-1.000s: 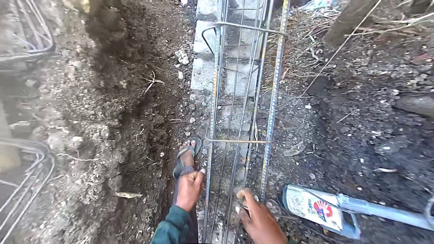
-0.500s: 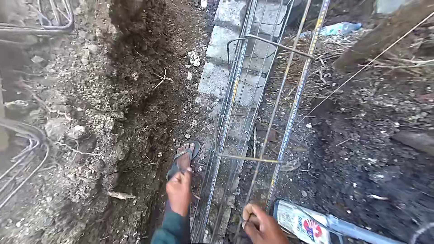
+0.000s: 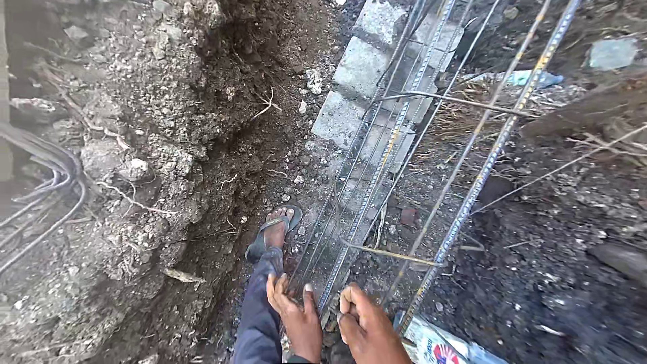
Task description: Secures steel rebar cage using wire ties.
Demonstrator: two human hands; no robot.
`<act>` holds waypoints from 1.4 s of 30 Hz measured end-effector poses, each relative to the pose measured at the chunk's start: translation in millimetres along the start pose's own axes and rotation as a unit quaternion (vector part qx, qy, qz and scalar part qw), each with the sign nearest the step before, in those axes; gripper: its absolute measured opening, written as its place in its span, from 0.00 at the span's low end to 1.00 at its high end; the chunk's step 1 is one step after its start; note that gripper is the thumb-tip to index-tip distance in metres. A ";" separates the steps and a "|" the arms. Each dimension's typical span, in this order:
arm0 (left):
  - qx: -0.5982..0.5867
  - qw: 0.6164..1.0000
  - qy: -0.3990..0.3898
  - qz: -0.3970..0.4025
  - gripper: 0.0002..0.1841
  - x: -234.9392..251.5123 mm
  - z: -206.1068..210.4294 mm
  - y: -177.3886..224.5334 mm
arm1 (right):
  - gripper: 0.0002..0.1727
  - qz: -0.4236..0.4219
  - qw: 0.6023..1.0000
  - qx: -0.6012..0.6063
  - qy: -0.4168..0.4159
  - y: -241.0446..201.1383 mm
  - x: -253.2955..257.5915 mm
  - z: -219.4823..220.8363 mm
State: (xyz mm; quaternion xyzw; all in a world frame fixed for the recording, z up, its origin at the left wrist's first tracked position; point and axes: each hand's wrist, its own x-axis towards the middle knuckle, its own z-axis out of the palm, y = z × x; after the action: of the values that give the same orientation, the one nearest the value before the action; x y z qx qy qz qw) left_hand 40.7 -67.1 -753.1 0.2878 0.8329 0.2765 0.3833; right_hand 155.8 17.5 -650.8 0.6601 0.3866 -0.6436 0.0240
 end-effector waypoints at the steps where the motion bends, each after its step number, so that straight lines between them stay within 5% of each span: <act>1: -0.001 1.000 -0.023 0.001 0.30 2.6 -1.7 -0.1 | 0.10 0.003 1.000 0.001 -0.005 -3.3 3.2 -0.4; 3: -0.005 0.997 -0.072 0.019 0.31 -0.2 -9.5 2.4 | 0.10 0.007 1.000 0.012 0.001 -5.4 10.1 0.5; 5: -0.043 0.992 -0.117 0.024 0.43 -4.5 -22.7 8.5 | 0.11 0.015 0.999 0.032 0.004 -6.3 16.1 1.8; 13: -0.108 0.985 -0.110 -0.075 0.17 2.6 -46.3 7.1 | 0.11 0.042 0.998 -0.045 0.015 -8.2 28.5 18.6; 18: -0.109 0.980 -0.098 -0.132 0.13 21.7 -44.1 5.5 | 0.16 0.065 0.983 -0.169 0.025 -9.5 26.4 28.9; 23: -0.102 0.964 -0.197 -0.150 0.16 51.0 -43.5 -15.3 | 0.28 0.101 0.956 -0.267 0.064 -10.7 16.9 14.7; 26: -0.103 0.948 -0.271 -0.129 0.19 63.9 -37.4 -30.4 | 0.26 0.031 0.963 -0.264 0.054 30.1 13.0 -8.7; 31: -0.106 0.965 -0.163 -0.174 0.22 63.5 -17.5 -31.7 | 0.25 -0.209 0.921 -0.315 0.094 107.8 14.9 -15.0; 36: -0.117 0.966 -0.109 -0.203 0.24 27.6 -9.2 -4.9 | 0.24 -0.178 0.962 -0.199 0.063 98.9 22.7 -6.9; 40: -0.125 0.964 -0.101 -0.212 0.16 12.3 -1.3 3.7 | 0.24 -0.152 0.976 -0.152 0.039 101.3 24.5 -9.5; 42: -0.164 0.950 -0.150 -0.220 0.28 15.3 -0.9 3.2 | 0.24 -0.144 0.978 -0.148 0.023 99.6 25.5 -9.1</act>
State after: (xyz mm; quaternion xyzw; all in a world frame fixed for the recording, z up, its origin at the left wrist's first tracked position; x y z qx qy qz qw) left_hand 32.6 -54.5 -757.8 0.0684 0.7513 0.2719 0.5975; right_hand 214.0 -35.2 -717.9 0.6015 0.5690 -0.5605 0.0192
